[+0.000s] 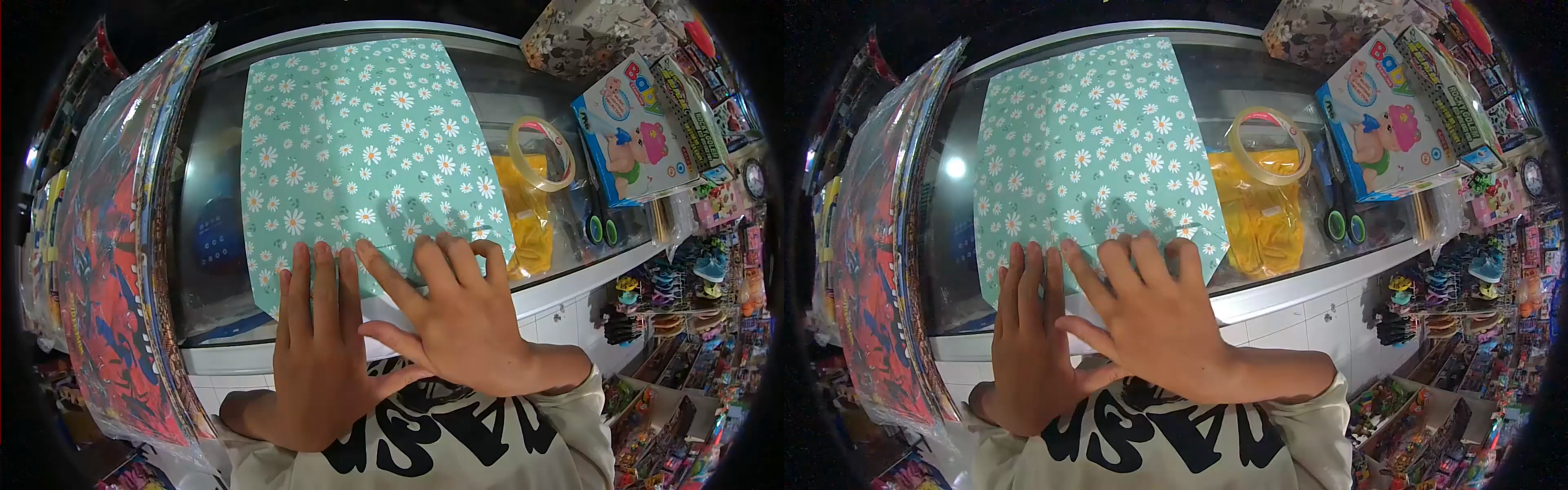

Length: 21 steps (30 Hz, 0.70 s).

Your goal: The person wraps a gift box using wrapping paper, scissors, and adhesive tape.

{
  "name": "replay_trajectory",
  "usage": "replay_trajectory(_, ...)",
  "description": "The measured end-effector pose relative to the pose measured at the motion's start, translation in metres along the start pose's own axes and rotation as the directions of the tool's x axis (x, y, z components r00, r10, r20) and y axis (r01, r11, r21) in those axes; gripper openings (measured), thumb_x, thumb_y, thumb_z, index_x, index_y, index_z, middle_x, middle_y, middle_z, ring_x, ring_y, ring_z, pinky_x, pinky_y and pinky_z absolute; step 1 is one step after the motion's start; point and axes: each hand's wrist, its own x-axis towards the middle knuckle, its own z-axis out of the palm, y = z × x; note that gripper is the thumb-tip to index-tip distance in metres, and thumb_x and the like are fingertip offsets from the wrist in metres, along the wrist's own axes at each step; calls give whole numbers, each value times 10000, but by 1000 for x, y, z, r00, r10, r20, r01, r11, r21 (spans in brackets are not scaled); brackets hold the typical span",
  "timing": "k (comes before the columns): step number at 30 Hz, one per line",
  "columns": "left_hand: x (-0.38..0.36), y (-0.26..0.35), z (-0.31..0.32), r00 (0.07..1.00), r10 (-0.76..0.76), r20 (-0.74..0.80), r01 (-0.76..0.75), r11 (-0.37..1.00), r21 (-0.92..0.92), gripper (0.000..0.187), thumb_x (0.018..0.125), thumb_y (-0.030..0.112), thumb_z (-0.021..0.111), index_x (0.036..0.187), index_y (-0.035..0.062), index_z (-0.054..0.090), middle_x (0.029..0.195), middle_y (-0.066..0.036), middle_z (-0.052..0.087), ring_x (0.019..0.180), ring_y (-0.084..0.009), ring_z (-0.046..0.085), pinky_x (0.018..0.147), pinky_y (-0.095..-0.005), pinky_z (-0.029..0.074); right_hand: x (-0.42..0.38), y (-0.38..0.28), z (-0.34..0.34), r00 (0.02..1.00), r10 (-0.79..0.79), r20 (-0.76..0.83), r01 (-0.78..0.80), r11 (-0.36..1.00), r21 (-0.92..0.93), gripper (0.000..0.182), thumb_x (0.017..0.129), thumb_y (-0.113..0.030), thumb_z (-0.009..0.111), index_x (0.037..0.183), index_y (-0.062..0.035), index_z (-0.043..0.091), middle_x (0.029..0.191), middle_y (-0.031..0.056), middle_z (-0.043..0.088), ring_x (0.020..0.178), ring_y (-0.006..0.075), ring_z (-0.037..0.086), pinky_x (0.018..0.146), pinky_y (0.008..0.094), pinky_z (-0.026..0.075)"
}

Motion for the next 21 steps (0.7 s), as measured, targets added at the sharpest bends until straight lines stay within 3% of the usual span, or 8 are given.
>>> replay_trajectory(4, -1, 0, 1, 1000, 5, -10, -4, 1000, 17, 1128, 685, 747, 617, 1378, -115, 392, 1389, -301, 405, 1337, -486, 355, 1079, -579, 333, -6, 10, -5, 998, 53, 18, -55, 990, 132, 537, 905, -444, 572, 1358, -155, 558, 1141, 125, 527, 1092, 287, 487, 900, 447, 332)
replay_trajectory(7, -1, 0, 1, 1000, 16, -22, -16, 999, 32, 1123, 689, 748, 614, 1374, -116, 397, 1387, -304, 406, 1328, -496, 360, 1071, -579, 341, -14, 22, -11, 995, 87, -47, -86, 996, 22, 470, 910, -383, 591, 1317, -146, 600, 1179, 126, 520, 1143, 289, 474, 954, 456, 302)
replay_trajectory(8, -1, 0, 1, 999, 21, -29, -20, 999, 33, 1121, 692, 750, 611, 1372, -116, 400, 1386, -305, 407, 1324, -499, 362, 1068, -578, 344, -18, 26, -9, 991, 108, -83, -105, 994, 41, 404, 892, -376, 619, 1201, -118, 654, 1190, 123, 535, 1209, 282, 471, 976, 488, 303)
replay_trajectory(14, 0, 1, 1, 999, 11, -30, -10, 999, 37, 1102, 705, 749, 603, 1358, -118, 417, 1386, -308, 408, 1310, -502, 379, 1048, -576, 359, -31, 33, -14, 972, 232, -46, -229, 972, 55, 334, 958, -256, 527, 1245, -143, 654, 1236, 138, 488, 1262, 326, 425, 1050, 501, 208)
replay_trajectory(17, 0, 0, 1, 999, 23, -28, -21, 998, 54, 1092, 711, 747, 603, 1354, -117, 423, 1385, -310, 408, 1304, -502, 387, 1048, -582, 356, -36, 34, -11, 958, 280, -61, -276, 959, 68, 327, 964, -251, 514, 1240, -146, 656, 1244, 131, 488, 1273, 321, 416, 1054, 488, 201)
replay_trajectory(21, 0, 0, -1, 999, 23, 37, -25, 999, 43, 1166, 697, 763, 615, 1399, -123, 329, 1393, -324, 363, 1335, -518, 321, 1076, -589, 298, -41, 36, -7, 946, 312, -94, -301, 947, 114, 320, 957, -243, 534, 1236, -143, 654, 1253, 115, 491, 1241, 310, 437, 1019, 463, 225)
